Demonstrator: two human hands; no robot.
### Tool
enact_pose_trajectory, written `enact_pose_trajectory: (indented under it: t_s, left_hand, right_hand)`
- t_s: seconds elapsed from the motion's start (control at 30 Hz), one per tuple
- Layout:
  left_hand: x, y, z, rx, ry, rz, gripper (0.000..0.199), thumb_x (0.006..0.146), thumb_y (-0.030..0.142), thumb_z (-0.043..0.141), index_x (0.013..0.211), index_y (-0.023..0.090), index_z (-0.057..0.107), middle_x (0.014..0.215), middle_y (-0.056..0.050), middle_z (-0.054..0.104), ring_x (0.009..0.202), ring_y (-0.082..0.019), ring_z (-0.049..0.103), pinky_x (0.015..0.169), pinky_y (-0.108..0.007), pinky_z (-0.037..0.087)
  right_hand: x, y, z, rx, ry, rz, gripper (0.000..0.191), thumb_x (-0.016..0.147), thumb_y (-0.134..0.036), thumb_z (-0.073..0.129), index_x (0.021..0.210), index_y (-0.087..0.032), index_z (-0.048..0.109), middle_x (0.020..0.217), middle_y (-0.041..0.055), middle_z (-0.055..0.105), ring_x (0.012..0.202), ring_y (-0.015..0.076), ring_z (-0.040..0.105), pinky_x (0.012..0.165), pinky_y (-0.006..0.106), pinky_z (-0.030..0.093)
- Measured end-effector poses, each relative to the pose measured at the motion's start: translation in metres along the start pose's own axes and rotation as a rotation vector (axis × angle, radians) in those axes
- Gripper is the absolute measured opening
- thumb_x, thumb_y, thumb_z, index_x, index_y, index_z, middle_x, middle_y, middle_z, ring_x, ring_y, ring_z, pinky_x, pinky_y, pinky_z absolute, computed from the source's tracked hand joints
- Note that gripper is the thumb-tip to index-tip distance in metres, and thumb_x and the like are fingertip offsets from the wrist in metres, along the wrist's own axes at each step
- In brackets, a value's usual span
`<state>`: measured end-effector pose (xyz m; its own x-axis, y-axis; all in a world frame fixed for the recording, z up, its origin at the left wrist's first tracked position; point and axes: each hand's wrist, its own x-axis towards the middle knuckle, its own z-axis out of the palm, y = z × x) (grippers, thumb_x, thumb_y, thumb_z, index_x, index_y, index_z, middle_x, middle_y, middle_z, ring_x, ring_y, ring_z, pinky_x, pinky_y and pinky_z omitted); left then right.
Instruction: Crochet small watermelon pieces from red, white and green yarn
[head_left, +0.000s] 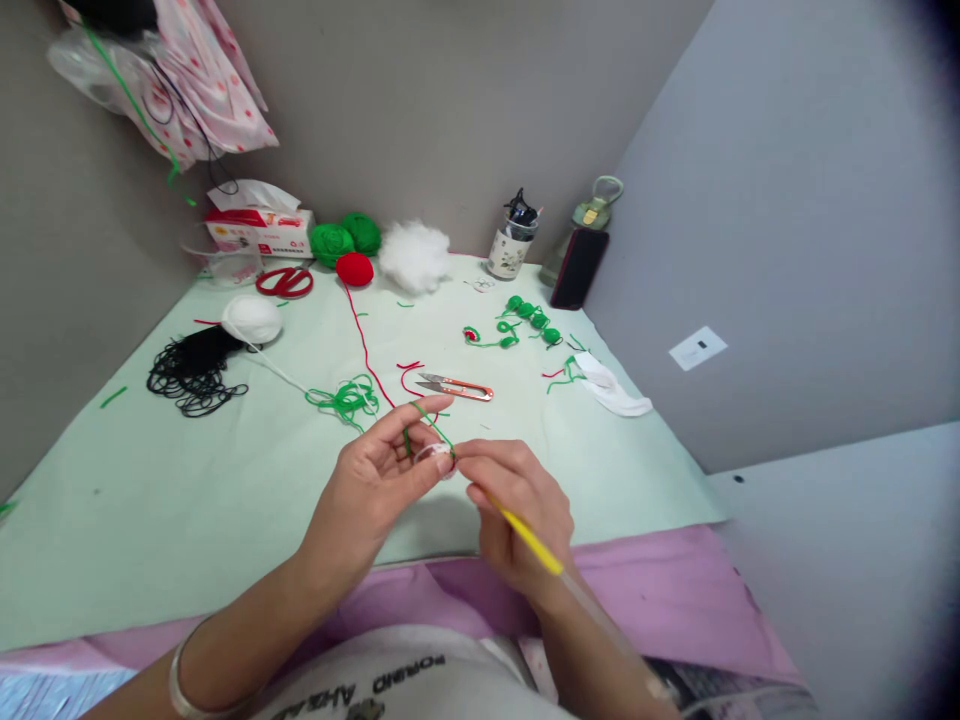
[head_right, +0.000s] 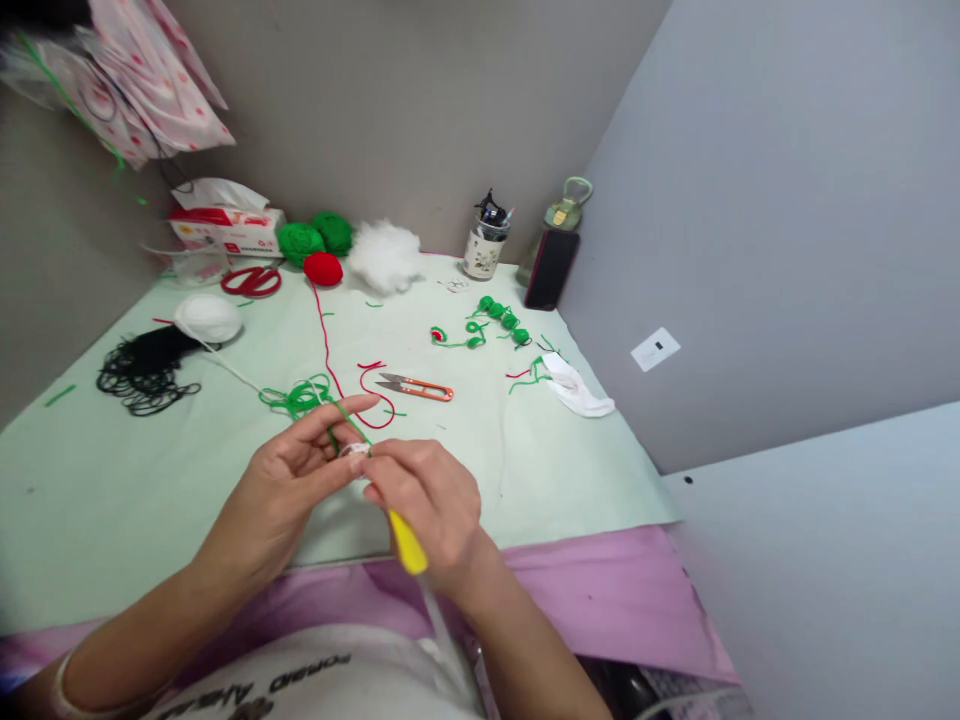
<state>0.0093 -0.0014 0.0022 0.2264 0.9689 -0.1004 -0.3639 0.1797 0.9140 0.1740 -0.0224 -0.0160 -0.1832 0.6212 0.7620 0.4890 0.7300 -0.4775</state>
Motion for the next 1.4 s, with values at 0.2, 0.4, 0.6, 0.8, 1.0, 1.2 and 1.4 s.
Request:
enact_pose_trajectory:
  t_s: [0.2,0.4,0.6,0.8,1.0,1.2,1.4]
  left_hand:
    - [0.006,0.002,-0.002,-0.232,-0.08,-0.255,0.042,0.081,0.03,0.087,0.122,0.026,0.08,0.082,0.001,0.064,0.075,-0.01,0.057,0.077,-0.022,0.049]
    - [0.004,0.003,0.0,-0.141,-0.032,-0.151,0.039,0.08,0.028,0.088,0.118,0.028,0.081,0.083,0.001,0.065,0.08,-0.012,0.056,0.081,-0.023,0.047]
    - [0.0,0.0,0.001,-0.061,-0.04,-0.135,0.035,0.082,0.03,0.086,0.116,0.03,0.081,0.094,-0.001,0.071,0.091,-0.016,0.058,0.089,-0.029,0.046]
    - [0.002,-0.001,0.001,-0.078,-0.046,-0.121,0.031,0.084,0.031,0.084,0.115,0.03,0.081,0.094,-0.001,0.071,0.09,-0.017,0.06,0.091,-0.031,0.045]
    - [0.003,-0.001,0.001,-0.068,0.009,-0.107,0.03,0.082,0.03,0.085,0.112,0.028,0.082,0.088,0.0,0.068,0.087,-0.016,0.059,0.088,-0.029,0.043]
    - [0.003,-0.001,-0.001,-0.07,0.085,-0.1,0.025,0.082,0.03,0.085,0.107,0.027,0.083,0.087,0.001,0.066,0.083,-0.013,0.053,0.082,-0.025,0.041]
    - [0.004,-0.001,0.001,-0.057,0.073,-0.099,0.025,0.081,0.03,0.085,0.106,0.027,0.084,0.086,0.0,0.066,0.084,-0.014,0.053,0.083,-0.026,0.042]
  right_hand:
    - [-0.001,0.003,0.005,0.054,0.106,0.091,0.033,0.1,-0.015,0.057,0.122,-0.033,0.074,0.104,0.0075,0.076,0.095,0.0235,0.073,0.079,0.04,0.063]
    - [0.011,0.002,0.007,0.574,0.234,0.435,0.021,0.103,-0.028,0.058,0.101,-0.027,0.079,0.092,0.0047,0.074,0.074,0.0175,0.068,0.064,0.033,0.058]
    - [0.011,0.002,0.01,0.557,0.184,0.517,0.02,0.102,-0.03,0.062,0.103,-0.028,0.081,0.094,0.0037,0.077,0.073,0.0158,0.068,0.068,0.031,0.06]
    - [0.009,0.005,0.011,0.648,0.185,0.549,0.019,0.102,-0.03,0.062,0.102,-0.027,0.081,0.094,0.0032,0.076,0.073,0.0139,0.067,0.07,0.03,0.059]
    - [0.007,0.007,0.012,0.722,0.219,0.554,0.018,0.102,-0.029,0.062,0.102,-0.026,0.08,0.095,0.0037,0.074,0.073,0.0135,0.068,0.068,0.03,0.058]
    - [0.007,0.006,0.01,0.778,0.283,0.566,0.02,0.103,-0.031,0.062,0.099,-0.024,0.079,0.09,0.0024,0.072,0.072,0.0131,0.072,0.065,0.028,0.059]
    - [0.006,0.003,0.011,0.707,0.326,0.528,0.021,0.105,-0.029,0.059,0.099,-0.024,0.078,0.091,0.002,0.071,0.074,0.0132,0.072,0.067,0.028,0.06]
